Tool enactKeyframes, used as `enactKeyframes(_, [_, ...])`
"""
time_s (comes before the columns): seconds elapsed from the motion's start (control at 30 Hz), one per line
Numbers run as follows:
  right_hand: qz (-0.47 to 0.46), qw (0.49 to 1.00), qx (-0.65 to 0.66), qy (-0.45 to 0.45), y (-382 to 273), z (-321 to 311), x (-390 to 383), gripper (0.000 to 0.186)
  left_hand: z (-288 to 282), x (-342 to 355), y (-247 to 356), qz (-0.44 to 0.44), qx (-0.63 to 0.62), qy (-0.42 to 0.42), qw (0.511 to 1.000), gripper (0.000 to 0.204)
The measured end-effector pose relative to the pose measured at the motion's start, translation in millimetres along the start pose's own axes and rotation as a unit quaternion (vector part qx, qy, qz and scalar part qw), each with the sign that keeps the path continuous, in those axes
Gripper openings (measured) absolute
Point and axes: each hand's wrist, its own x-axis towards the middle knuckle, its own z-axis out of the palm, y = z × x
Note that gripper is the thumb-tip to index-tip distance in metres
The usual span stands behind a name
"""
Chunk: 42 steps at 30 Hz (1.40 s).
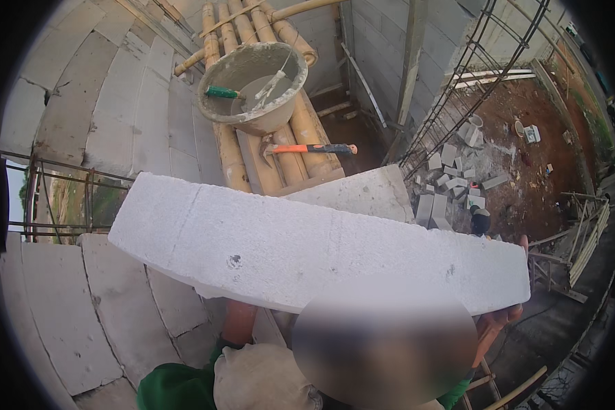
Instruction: The person receives a bucket of mortar and applies it to a wall using a trowel. They then place white blocks onto the mortar, tap them into position with a hammer, and measure the alignment with a tape measure.
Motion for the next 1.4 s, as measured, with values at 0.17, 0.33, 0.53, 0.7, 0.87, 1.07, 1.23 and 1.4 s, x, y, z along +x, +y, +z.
enactKeyframes(0.17, [0.097,0.984,0.034,-0.144,78,88,75,0.136,-12,-83,62,0.189,0.117,0.256,0.941,0.062])
enactKeyframes(0.33, [0.163,0.964,-0.026,-0.207,108,141,91,0.126,-11,-97,83,0.259,0.182,0.341,0.885,0.06])
enactKeyframes(0.53, [0.179,0.967,-0.086,-0.157,120,144,87,0.115,2,-83,91,0.3,0.243,0.34,0.858,0.058])
enactKeyframes(0.7, [0.143,0.969,-0.091,-0.178,114,146,91,0.107,8,-99,85,0.355,0.357,0.324,0.801,0.058])
enactKeyframes(0.87, [0.113,0.972,-0.131,-0.158,107,146,97,0.104,43,-92,79,0.334,0.336,0.442,0.762,0.06])
enactKeyframes(1.07, [0.169,0.955,-0.157,-0.188,101,167,120,0.076,19,-89,143,0.516,0.535,0.458,0.487,0.061])
enactKeyframes(1.23, [0.112,0.933,-0.252,-0.23,113,153,132,0.068,8,-62,156,0.353,0.713,0.27,0.543,0.055])
enactKeyframes(1.4, [0.123,0.948,-0.16,-0.246,131,160,155,0.069,56,-50,116,0.282,0.582,0.44,0.623,0.057])
